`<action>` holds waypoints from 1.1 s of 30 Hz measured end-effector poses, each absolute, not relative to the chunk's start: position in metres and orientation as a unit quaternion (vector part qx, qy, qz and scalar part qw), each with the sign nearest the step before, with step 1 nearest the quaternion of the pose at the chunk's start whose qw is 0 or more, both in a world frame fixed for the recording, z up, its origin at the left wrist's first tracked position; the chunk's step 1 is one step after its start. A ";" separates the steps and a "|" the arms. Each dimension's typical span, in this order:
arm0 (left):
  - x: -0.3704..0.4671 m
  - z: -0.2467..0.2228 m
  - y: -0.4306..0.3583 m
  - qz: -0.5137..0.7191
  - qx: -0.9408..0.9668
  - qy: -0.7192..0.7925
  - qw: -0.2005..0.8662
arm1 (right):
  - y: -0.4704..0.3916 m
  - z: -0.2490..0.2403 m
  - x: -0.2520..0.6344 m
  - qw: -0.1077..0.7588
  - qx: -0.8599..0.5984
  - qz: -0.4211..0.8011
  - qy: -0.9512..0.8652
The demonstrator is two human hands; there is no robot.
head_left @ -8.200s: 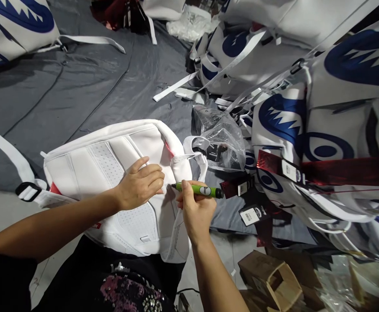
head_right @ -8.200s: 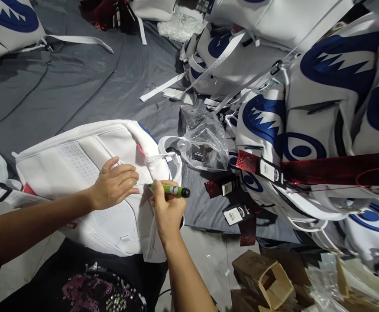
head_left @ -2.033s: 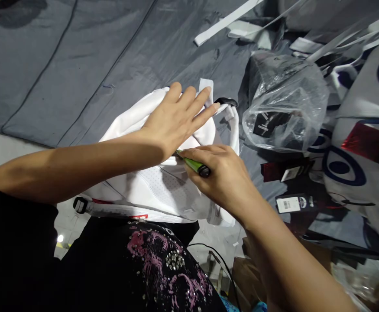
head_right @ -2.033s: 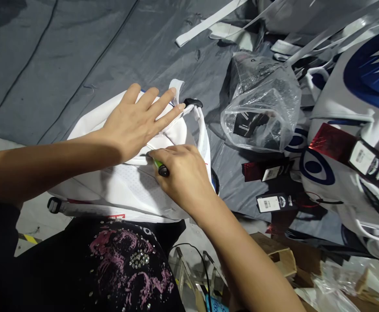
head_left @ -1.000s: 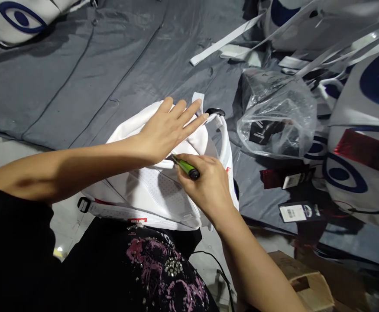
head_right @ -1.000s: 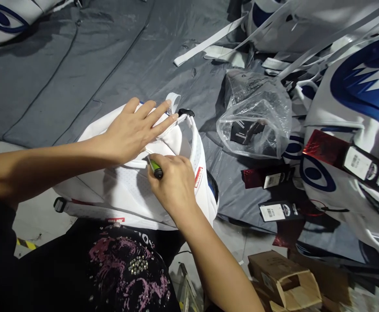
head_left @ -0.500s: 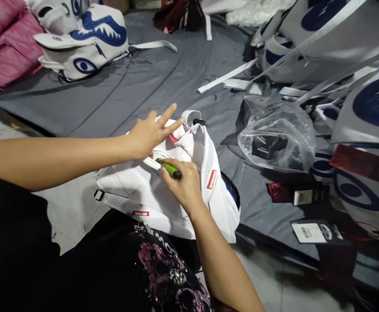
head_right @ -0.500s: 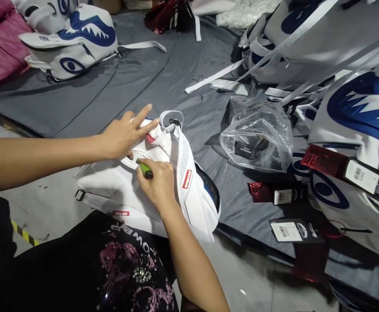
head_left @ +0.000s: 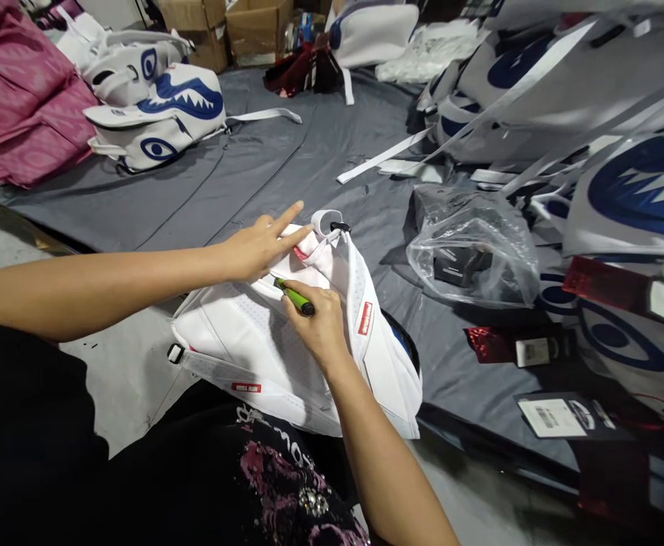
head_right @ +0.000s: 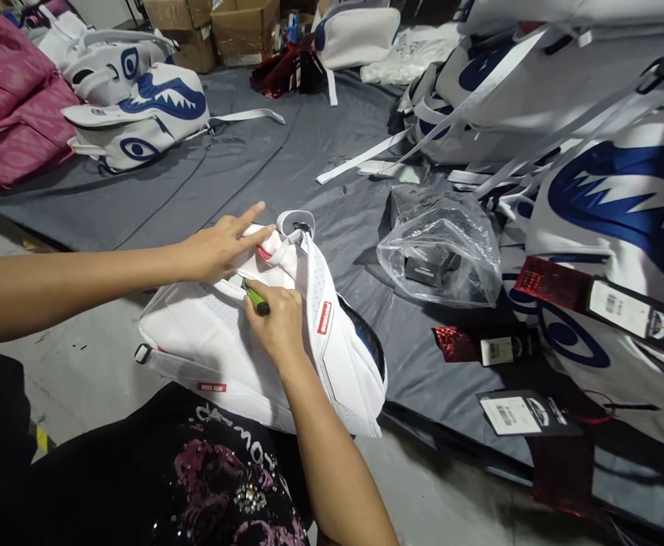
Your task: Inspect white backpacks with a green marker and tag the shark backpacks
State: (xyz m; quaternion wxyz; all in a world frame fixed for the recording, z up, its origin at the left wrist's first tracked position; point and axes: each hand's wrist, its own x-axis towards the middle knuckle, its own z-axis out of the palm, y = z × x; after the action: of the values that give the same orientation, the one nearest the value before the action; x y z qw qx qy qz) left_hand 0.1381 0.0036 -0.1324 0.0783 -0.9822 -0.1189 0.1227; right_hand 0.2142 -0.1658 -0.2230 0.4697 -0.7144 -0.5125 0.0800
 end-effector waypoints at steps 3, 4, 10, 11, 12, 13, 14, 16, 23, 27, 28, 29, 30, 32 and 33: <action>0.135 -0.125 -0.001 0.125 -0.974 -0.183 0.042 | -0.168 -0.223 0.209 0.479 -0.716 0.053 -0.505; 0.135 -0.124 -0.002 0.132 -0.971 -0.197 0.037 | -0.169 -0.223 0.208 0.481 -0.718 0.042 -0.501; 0.143 -0.130 0.010 0.156 -0.974 -0.162 0.016 | -0.164 -0.224 0.208 0.487 -0.729 0.037 -0.480; 0.144 -0.133 0.013 0.152 -0.976 -0.157 0.014 | -0.162 -0.224 0.209 0.488 -0.730 0.040 -0.476; 0.146 -0.135 0.015 0.149 -0.977 -0.151 0.011 | -0.161 -0.224 0.211 0.491 -0.731 0.043 -0.473; 0.147 -0.137 0.017 0.148 -0.978 -0.145 0.009 | -0.160 -0.224 0.212 0.495 -0.730 0.045 -0.469; 0.148 -0.138 0.019 0.149 -0.979 -0.138 0.007 | -0.160 -0.224 0.213 0.498 -0.729 0.047 -0.467; 0.150 -0.137 0.020 0.155 -0.980 -0.128 0.002 | -0.159 -0.222 0.215 0.501 -0.730 0.054 -0.463; 0.151 -0.137 0.018 0.145 -0.979 -0.145 -0.002 | -0.153 -0.218 0.210 0.508 -0.728 0.085 -0.453; 0.151 -0.142 0.019 0.133 -0.980 -0.148 -0.002 | -0.149 -0.217 0.207 0.481 -0.740 0.057 -0.466; 0.151 -0.143 0.019 0.134 -0.979 -0.151 -0.002 | -0.149 -0.217 0.207 0.474 -0.744 0.050 -0.468; 0.151 -0.142 0.019 0.133 -0.979 -0.152 -0.002 | -0.148 -0.216 0.207 0.472 -0.745 0.046 -0.470; 0.151 -0.142 0.018 0.128 -0.980 -0.151 -0.002 | -0.148 -0.215 0.207 0.475 -0.742 0.045 -0.471; 0.147 -0.139 0.014 0.108 -0.984 -0.143 -0.002 | -0.150 -0.209 0.204 0.479 -0.737 0.043 -0.475; 0.144 -0.138 0.011 0.095 -0.985 -0.141 -0.001 | -0.151 -0.205 0.201 0.474 -0.740 0.037 -0.476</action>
State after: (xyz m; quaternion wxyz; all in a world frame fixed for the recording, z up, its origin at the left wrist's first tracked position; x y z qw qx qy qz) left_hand 0.1443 0.0112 -0.1378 -0.0012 -0.9854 -0.1408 0.0955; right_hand 0.2011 -0.1510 -0.2054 0.4745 -0.7396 -0.4758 0.0372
